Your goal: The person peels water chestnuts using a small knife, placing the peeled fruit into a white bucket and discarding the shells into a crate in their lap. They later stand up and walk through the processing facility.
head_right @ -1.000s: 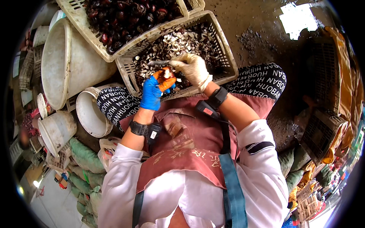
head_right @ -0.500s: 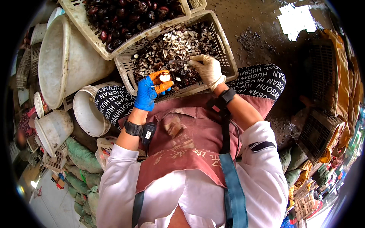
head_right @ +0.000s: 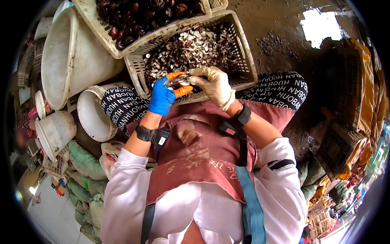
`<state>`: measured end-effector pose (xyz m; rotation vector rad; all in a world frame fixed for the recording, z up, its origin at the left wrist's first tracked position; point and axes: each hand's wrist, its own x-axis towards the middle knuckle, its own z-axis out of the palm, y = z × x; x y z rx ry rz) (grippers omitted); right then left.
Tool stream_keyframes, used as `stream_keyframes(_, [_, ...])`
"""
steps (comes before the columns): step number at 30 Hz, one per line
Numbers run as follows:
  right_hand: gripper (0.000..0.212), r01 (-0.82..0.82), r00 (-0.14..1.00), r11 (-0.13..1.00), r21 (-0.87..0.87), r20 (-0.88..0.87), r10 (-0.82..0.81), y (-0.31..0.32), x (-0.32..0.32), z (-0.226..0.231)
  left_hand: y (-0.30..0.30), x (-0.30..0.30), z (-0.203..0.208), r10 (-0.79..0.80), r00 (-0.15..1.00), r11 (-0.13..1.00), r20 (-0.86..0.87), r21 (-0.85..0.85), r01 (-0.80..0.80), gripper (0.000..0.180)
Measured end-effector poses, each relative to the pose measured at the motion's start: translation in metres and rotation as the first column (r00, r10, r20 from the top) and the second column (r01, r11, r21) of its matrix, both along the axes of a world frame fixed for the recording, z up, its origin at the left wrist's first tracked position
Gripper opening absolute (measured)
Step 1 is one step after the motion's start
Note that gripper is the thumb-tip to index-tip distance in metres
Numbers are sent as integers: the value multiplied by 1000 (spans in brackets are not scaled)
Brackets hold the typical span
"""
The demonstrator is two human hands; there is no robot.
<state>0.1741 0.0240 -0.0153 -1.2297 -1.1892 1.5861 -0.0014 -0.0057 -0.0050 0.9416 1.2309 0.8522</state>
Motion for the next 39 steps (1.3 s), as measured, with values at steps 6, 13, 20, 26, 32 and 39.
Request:
stream_keyframes(6, [14,145,986,987,-69,97,-138,26,44,-59,-1,-1,-1,-9,1000,1000,9,-19,9,48])
stream_keyframes(13, [15,13,992,999,40,-129,-8,-1,-3,2,2,-6,-9,380,722,893,579,-432,-123,40])
stream_keyframes(20, [23,46,999,999,-3,5,-46,15,22,-22,2,-9,-1,422,711,849,563,-520,-92,34])
stream_keyframes(26, [18,14,998,993,-117,60,-7,18,23,-23,-9,-18,-4,411,644,828,645,-559,31,37])
stream_keyframes(32, [16,3,995,996,-94,103,7,13,12,-16,-3,-20,-5,303,649,874,698,-476,103,43])
stream_keyframes(39, [15,-95,992,987,-127,-96,83,8,3,3,-2,-21,10,299,689,862,660,-496,101,33])
